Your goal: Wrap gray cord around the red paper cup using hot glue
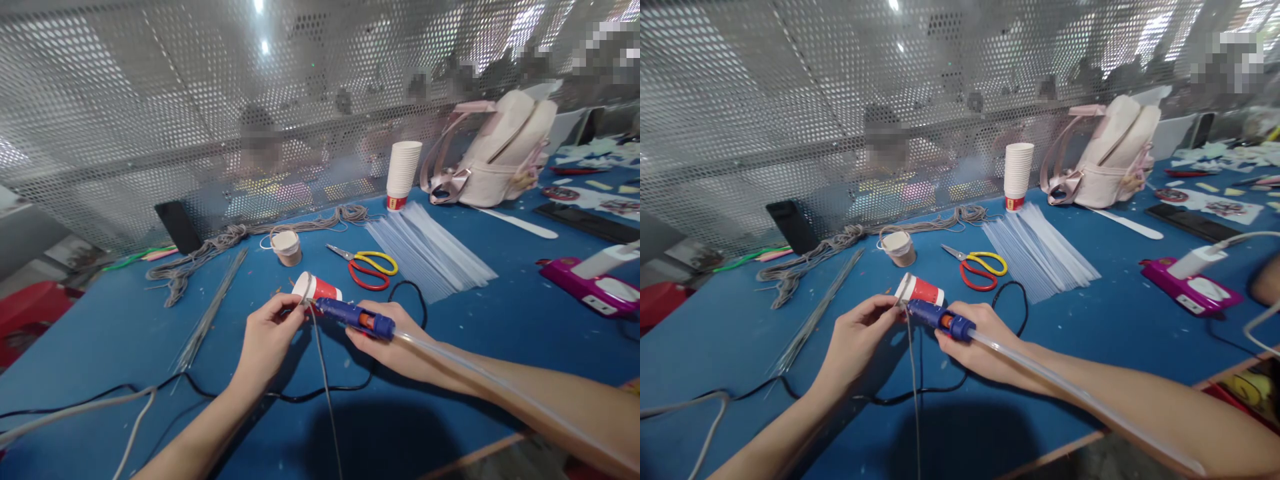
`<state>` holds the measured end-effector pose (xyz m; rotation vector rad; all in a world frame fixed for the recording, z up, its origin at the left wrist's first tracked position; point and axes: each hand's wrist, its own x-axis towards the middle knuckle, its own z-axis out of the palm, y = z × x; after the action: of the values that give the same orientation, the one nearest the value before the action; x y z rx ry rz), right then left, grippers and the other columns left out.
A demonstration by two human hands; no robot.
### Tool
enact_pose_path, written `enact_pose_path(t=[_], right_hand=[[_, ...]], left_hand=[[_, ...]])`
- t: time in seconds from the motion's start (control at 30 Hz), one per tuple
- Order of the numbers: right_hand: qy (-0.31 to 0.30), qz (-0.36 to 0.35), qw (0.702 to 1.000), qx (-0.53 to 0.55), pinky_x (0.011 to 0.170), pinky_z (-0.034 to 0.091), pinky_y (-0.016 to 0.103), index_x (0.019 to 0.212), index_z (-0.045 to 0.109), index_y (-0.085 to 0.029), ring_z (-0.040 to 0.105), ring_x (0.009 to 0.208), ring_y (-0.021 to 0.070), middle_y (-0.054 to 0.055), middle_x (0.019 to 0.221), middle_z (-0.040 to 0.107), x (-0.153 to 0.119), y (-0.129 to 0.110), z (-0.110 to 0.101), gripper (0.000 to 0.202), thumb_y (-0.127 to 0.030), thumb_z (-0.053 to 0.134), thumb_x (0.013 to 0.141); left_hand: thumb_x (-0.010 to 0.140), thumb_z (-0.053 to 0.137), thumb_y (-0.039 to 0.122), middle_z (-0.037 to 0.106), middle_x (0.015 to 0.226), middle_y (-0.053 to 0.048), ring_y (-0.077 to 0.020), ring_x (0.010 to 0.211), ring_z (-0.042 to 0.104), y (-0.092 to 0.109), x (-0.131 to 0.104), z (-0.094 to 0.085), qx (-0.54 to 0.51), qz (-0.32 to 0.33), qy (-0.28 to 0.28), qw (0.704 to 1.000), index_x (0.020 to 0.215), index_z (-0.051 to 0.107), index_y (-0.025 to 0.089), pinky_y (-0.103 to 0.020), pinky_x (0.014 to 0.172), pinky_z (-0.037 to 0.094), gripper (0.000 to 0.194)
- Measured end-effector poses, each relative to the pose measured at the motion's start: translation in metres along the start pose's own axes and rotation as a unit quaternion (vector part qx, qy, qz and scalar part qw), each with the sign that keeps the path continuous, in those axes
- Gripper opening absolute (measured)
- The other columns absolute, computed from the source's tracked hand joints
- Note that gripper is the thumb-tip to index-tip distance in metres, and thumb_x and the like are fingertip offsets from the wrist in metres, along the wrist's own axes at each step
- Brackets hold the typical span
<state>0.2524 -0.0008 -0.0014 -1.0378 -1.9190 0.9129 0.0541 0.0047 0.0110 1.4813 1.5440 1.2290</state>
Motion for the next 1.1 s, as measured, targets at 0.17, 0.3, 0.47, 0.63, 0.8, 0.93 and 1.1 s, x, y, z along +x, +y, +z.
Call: enact_pose_path(t=[0.17,0.3,0.47,0.63,0.8,0.93,1.1], right_hand=[[0.003,-0.03,0.999,-0.021,0.051,0.038,0.022,0.07,0.053,-0.02,0.048,0.05,0.0102,-0.002,0.06,0.055,-0.001,0.001,0.002,0.01,-0.021,0.056,0.078],[0.013,-0.047,0.998,-0.029,0.051,0.038,0.023,0.07,0.053,-0.02,0.048,0.049,0.0103,-0.002,0.06,0.057,-0.002,0.003,0.003,0.009,-0.022,0.056,0.079],[0.013,-0.049,0.998,-0.041,0.052,0.039,0.023,0.071,0.053,-0.02,0.048,0.05,0.0104,-0.001,0.061,0.057,-0.003,0.004,0.002,0.009,-0.021,0.055,0.08],[0.012,-0.07,0.996,-0.05,0.054,0.039,0.023,0.074,0.053,-0.019,0.048,0.053,0.0106,-0.002,0.063,0.055,-0.004,0.008,0.003,0.005,-0.02,0.055,0.078],[0.016,-0.072,0.996,-0.051,0.054,0.038,0.023,0.074,0.052,-0.019,0.048,0.053,0.0105,-0.002,0.064,0.054,-0.006,0.011,0.003,0.006,-0.02,0.056,0.078],[-0.008,-0.071,0.996,-0.061,0.054,0.039,0.022,0.075,0.052,-0.019,0.05,0.054,0.0108,-0.001,0.065,0.056,-0.006,0.01,0.002,0.005,-0.019,0.056,0.078],[0.034,-0.093,0.993,-0.057,0.053,0.037,0.021,0.073,0.052,-0.019,0.046,0.051,0.0097,-0.003,0.062,0.052,-0.005,0.015,0.003,0.008,-0.021,0.055,0.08]], left_hand=[[0.067,0.066,0.031,0.07,0.066,-0.002,-0.0164,0.064,0.062,0.0,0.0,0.0,0.015,0.015,0.0,1.0,0.071,0.071,0.017,-0.026,0.063,0.049,0.015],[0.067,0.066,0.031,0.07,0.066,-0.002,-0.016,0.064,0.062,0.0,-0.001,0.0,0.024,0.018,0.002,1.0,0.071,0.071,0.018,-0.026,0.063,0.049,0.015],[0.067,0.066,0.03,0.07,0.067,-0.002,-0.0157,0.064,0.061,-0.001,0.0,0.0,0.02,0.023,0.005,1.0,0.07,0.071,0.018,-0.025,0.062,0.048,0.013],[0.068,0.066,0.029,0.07,0.068,-0.002,-0.0155,0.064,0.061,-0.001,-0.001,0.0,0.02,0.018,0.001,1.0,0.071,0.071,0.017,-0.026,0.063,0.049,0.013],[0.068,0.066,0.028,0.069,0.066,-0.001,-0.015,0.063,0.061,-0.001,-0.002,0.0,0.021,0.021,0.001,1.0,0.07,0.071,0.018,-0.025,0.063,0.048,0.012],[0.068,0.066,0.029,0.069,0.07,-0.002,-0.0151,0.065,0.06,-0.002,-0.001,-0.001,0.022,0.023,0.002,1.0,0.07,0.071,0.017,-0.025,0.064,0.048,0.013],[0.069,0.065,0.032,0.068,0.067,-0.002,-0.015,0.065,0.059,-0.004,-0.001,-0.001,0.032,0.014,-0.004,0.999,0.072,0.07,0.017,-0.025,0.063,0.046,0.016]])
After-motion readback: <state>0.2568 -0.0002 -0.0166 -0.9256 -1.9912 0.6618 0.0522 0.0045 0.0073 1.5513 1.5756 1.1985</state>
